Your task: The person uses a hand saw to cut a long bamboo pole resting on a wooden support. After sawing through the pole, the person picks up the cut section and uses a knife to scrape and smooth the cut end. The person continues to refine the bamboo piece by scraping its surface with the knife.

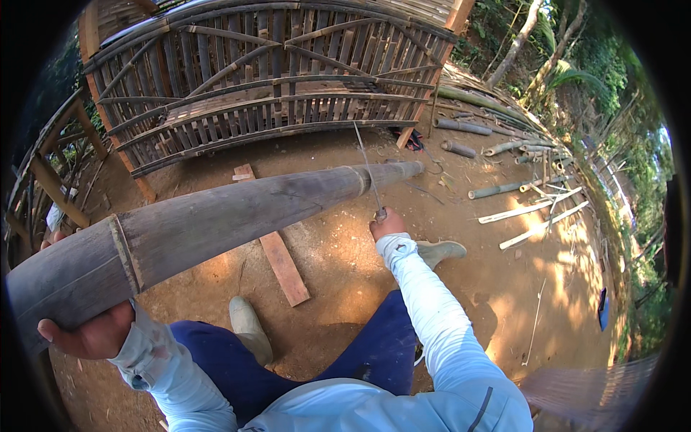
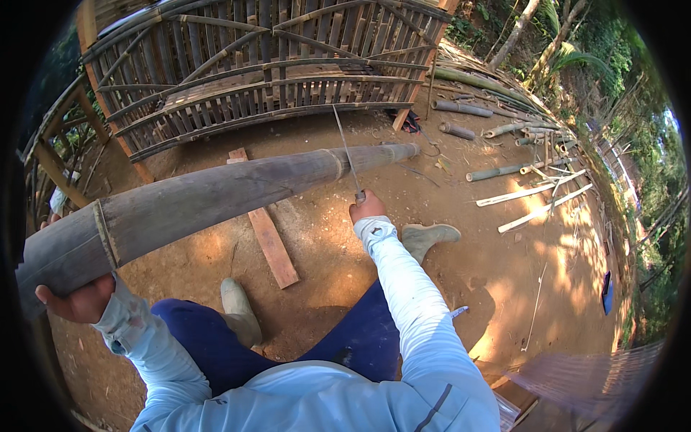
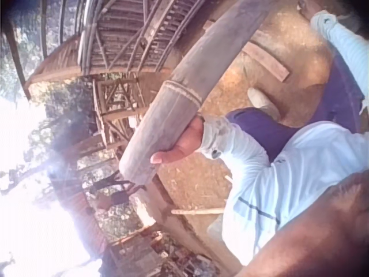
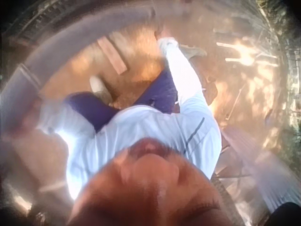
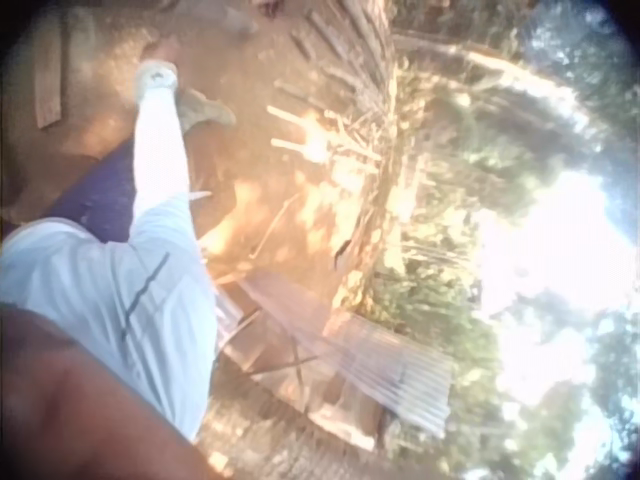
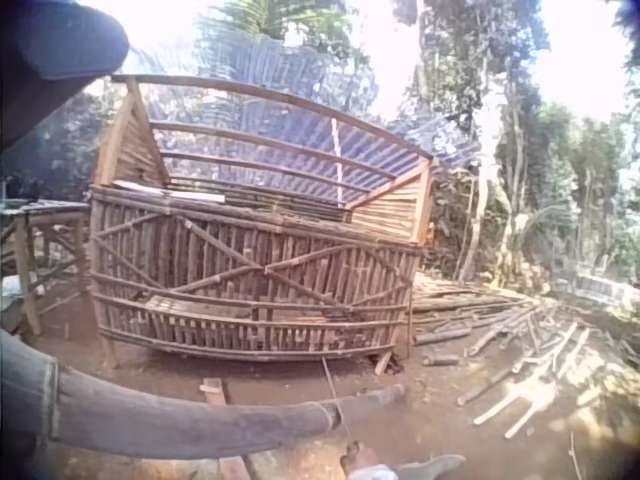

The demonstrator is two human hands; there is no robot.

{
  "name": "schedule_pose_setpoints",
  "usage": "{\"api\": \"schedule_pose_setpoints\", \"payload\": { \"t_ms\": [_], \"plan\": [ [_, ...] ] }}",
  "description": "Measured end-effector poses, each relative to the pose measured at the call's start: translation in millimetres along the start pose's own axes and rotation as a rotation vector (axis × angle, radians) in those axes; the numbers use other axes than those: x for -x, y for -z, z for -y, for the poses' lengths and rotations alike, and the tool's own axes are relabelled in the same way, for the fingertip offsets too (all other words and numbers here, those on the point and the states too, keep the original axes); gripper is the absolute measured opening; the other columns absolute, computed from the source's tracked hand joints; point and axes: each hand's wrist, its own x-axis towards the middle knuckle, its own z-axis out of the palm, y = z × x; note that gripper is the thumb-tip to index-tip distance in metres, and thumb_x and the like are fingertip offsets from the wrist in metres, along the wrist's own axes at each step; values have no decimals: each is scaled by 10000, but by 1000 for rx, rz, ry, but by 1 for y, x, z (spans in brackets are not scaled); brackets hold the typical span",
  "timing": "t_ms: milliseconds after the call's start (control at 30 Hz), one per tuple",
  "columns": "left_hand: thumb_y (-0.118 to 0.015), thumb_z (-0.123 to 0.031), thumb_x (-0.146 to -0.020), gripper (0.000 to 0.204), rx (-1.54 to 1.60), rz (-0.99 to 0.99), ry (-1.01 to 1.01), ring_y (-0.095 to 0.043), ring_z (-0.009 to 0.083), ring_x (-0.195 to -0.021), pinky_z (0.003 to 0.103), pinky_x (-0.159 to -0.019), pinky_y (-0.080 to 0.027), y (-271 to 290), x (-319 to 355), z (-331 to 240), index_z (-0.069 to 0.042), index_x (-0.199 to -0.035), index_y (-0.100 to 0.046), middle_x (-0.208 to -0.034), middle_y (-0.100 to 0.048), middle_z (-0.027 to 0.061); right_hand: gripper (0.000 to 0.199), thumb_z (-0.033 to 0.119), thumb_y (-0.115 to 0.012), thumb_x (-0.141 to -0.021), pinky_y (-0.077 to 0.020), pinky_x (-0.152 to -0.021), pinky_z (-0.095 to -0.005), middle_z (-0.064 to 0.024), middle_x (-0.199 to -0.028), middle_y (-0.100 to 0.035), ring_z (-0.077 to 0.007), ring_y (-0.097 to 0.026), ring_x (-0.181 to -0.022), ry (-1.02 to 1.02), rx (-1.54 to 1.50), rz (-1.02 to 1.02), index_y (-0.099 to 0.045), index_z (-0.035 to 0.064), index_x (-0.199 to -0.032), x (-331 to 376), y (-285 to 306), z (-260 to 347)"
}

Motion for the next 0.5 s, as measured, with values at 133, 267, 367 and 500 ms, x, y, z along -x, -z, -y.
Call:
{"api": "schedule_pose_setpoints", "payload": {
  "t_ms": [133, 267, 367, 500],
  "plan": [
    [-592, -564, -777, 911, 66, 115, 11, -414, 405, -1275, 574, -1065, -341, 14, -4, -1, 33, -1386, -272, -1359, -389, 284, 240, 182, -649, -750, -483, -707, -477, -221, -809, -629, -440, -600, -804, 165, -67, 55, -572, 50, -935, 19, 2, 13],
    [-606, -534, -776, 919, 32, -16, -68, -339, 400, -1330, 556, -1094, -283, -2, 1, 6, 49, -1402, -269, -1407, -344, 288, 231, 171, -651, -753, -490, -709, -472, -222, -811, -632, -433, -607, -812, 112, -7, 26, -573, 49, -933, 1, 9, 17],
    [-623, -522, -764, 931, 128, 87, -11, -328, 407, -1336, 553, -1104, -269, 9, -3, 3, 50, -1404, -262, -1411, -340, 283, 227, 174, -652, -742, -481, -691, -462, -222, -811, -631, -438, -601, -790, 267, -96, 90, -586, 41, -915, 22, 20, 40],
    [-626, -532, -754, 962, 118, 99, 18, -329, 417, -1331, 554, -1109, -261, 7, 2, 4, 59, -1406, -237, -1404, -344, 281, 241, 171, -653, -766, -485, -715, -479, -246, -845, -630, -441, -607, -835, -88, 10, 26, -580, 54, -963, -15, 13, -5]
  ]
}}
